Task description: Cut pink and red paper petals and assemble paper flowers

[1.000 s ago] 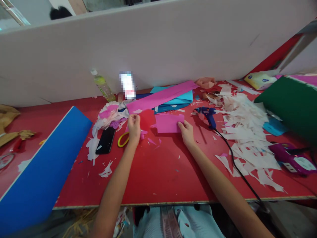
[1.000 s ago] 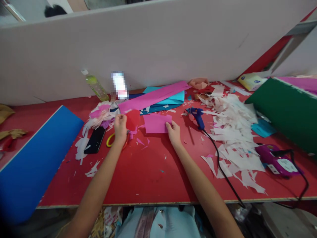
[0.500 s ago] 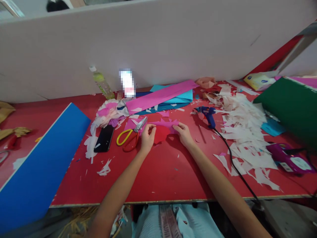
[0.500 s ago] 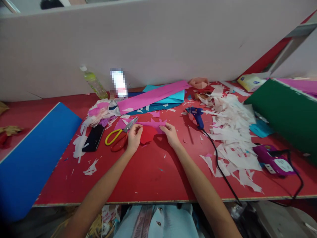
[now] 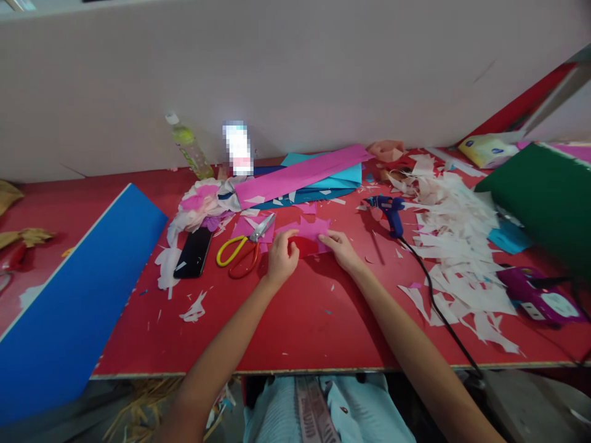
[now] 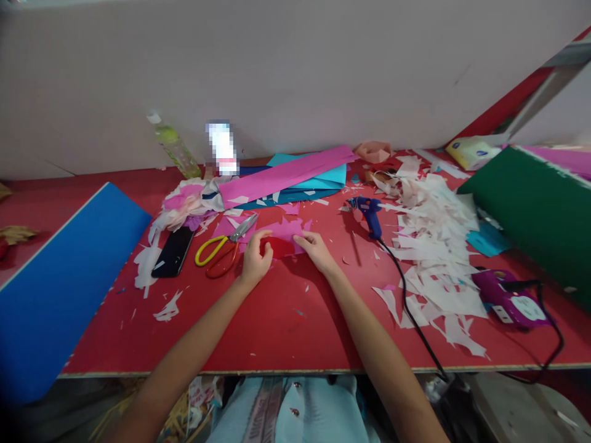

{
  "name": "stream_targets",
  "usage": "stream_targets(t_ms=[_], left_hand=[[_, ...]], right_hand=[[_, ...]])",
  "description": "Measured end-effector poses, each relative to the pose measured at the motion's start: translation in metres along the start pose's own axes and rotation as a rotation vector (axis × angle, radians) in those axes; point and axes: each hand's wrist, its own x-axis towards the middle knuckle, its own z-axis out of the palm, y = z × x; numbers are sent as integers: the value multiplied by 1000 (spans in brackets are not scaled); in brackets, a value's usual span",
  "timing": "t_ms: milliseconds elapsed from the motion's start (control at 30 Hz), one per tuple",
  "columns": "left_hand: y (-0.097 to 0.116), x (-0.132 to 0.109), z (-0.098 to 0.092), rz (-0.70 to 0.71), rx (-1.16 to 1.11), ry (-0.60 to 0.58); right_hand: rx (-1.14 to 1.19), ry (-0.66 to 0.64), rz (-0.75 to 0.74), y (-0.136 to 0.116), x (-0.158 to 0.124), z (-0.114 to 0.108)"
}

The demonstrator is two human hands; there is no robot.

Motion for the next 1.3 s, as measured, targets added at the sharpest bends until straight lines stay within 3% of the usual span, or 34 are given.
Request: stream_targets(t_ms=[200,367,500,667,833,1033,1300], left_hand=[[-3,1,5,13,-35,41],[-4,4,4,3,-71,79],[-10,9,3,-192,-239,105],[-17,14,-1,-428,-586,-11],[-18,16,-9,-488,-595,-54],[-18,18,-10,-568,-867,-65],[2,18,-10,-767,-1256,-64]], right_hand=[[-123,-57,17,-11,-4,3],[-138,-13,21,-5,-2,3],[-33,65,10,2,2,0],[132,135,27,4,4,0],[188,140,36,1,4,1],[102,107,44,-3,3,1],[95,98,19,1,4,1]])
